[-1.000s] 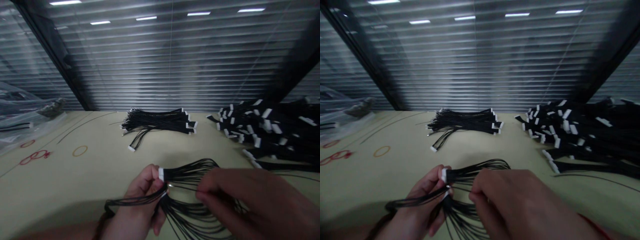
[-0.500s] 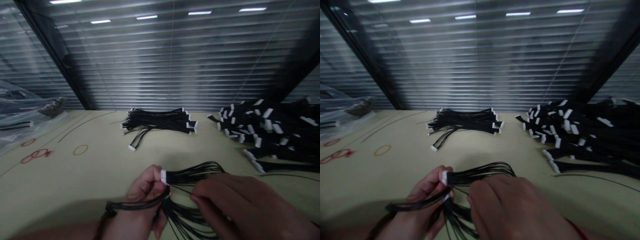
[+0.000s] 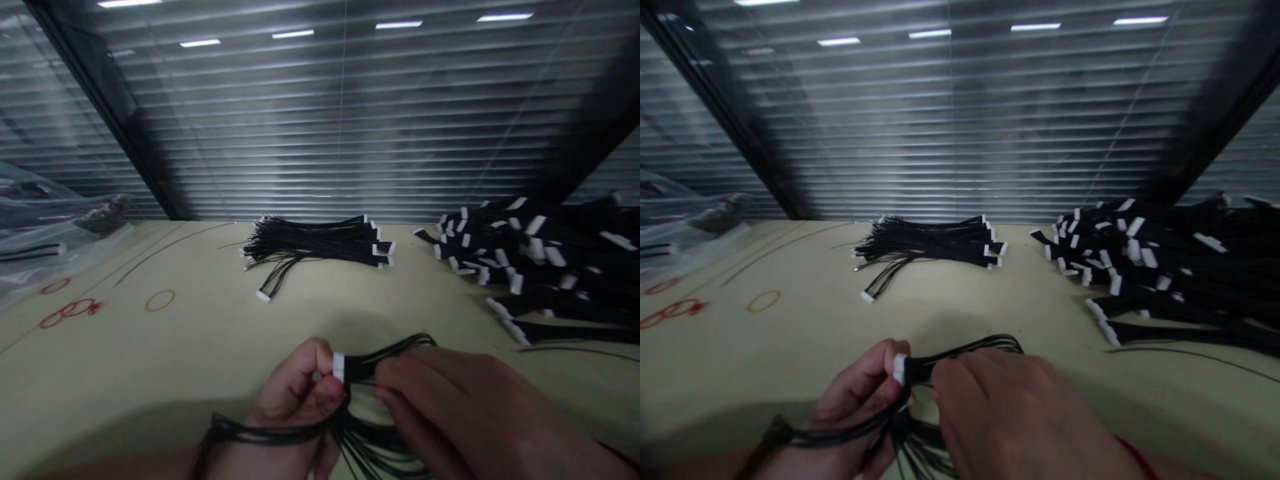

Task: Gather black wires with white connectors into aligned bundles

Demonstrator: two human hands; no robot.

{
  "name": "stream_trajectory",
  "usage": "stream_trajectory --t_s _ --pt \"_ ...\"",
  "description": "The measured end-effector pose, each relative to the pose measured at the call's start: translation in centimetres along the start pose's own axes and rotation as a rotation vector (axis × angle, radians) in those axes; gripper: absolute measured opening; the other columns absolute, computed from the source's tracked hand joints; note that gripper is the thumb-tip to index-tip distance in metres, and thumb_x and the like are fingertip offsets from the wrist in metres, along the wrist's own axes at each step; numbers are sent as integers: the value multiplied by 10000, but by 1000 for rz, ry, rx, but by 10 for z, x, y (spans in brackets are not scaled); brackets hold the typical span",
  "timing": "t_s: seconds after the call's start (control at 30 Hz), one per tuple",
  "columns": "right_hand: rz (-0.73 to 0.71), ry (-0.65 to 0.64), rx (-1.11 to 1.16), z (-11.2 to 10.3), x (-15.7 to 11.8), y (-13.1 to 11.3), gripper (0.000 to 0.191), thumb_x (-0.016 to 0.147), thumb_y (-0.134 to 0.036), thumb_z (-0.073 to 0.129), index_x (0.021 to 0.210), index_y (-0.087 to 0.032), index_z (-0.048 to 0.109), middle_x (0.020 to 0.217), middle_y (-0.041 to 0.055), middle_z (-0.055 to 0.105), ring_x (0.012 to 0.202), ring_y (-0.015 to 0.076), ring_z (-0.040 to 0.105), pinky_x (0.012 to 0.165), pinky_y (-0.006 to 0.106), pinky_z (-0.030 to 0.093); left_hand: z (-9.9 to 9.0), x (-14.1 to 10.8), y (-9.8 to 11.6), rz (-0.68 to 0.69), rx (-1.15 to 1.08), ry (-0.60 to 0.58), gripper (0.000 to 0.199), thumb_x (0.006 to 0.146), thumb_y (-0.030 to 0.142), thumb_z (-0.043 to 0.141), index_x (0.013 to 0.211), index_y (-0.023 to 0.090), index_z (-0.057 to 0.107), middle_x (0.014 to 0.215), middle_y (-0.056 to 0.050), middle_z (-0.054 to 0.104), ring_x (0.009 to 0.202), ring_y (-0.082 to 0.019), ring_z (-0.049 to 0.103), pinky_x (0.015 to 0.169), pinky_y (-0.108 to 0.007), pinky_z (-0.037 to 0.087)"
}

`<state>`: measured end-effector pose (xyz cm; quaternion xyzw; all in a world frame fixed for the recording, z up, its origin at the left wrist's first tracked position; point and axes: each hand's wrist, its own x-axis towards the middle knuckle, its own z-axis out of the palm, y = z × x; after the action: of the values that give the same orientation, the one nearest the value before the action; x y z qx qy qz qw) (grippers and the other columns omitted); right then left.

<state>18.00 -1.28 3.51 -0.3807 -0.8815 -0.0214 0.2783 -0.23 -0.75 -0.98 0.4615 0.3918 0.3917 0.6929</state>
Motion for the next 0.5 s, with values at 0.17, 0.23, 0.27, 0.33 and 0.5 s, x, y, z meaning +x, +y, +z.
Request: stream_trajectory --t_s 0.17,0.23,0.27,0.33,0.5 --pt "-6 -57 -9 1 -2 3 223 931 -164 342 771 -207 492 663 -19 527 553 140 493 495 274 356 2 4 -1 2 26 54 348 802 546 531 749 221 420 533 97 458 267 15 217 258 -89 190" --pt "-13 -54 22 6 -4 2 283 956 -196 297 738 -203 477 645 -15 517 543 139 479 478 273 335 2 4 -4 -16 21 52 343 798 546 537 758 226 421 517 104 435 255 13 214 251 -89 190" --pt "-25 -53 32 9 -5 2 314 968 -223 271 731 -201 476 647 -11 519 549 142 478 477 274 333 1 3 -5 -23 14 49 341 796 543 543 757 228 419 513 107 424 250 12 216 248 -89 186" --pt "-42 -88 42 13 -6 1 353 979 -256 229 748 -196 490 683 1 541 584 149 490 487 278 347 1 2 -9 -35 -9 26 355 784 547 556 740 228 408 518 107 420 239 11 230 238 -92 184" --pt "-86 9 -69 8 0 1 286 949 -182 276 781 -197 508 694 2 573 598 164 514 519 296 383 3 3 -5 -8 36 80 320 813 501 542 737 217 416 521 102 418 277 3 253 260 -91 222"
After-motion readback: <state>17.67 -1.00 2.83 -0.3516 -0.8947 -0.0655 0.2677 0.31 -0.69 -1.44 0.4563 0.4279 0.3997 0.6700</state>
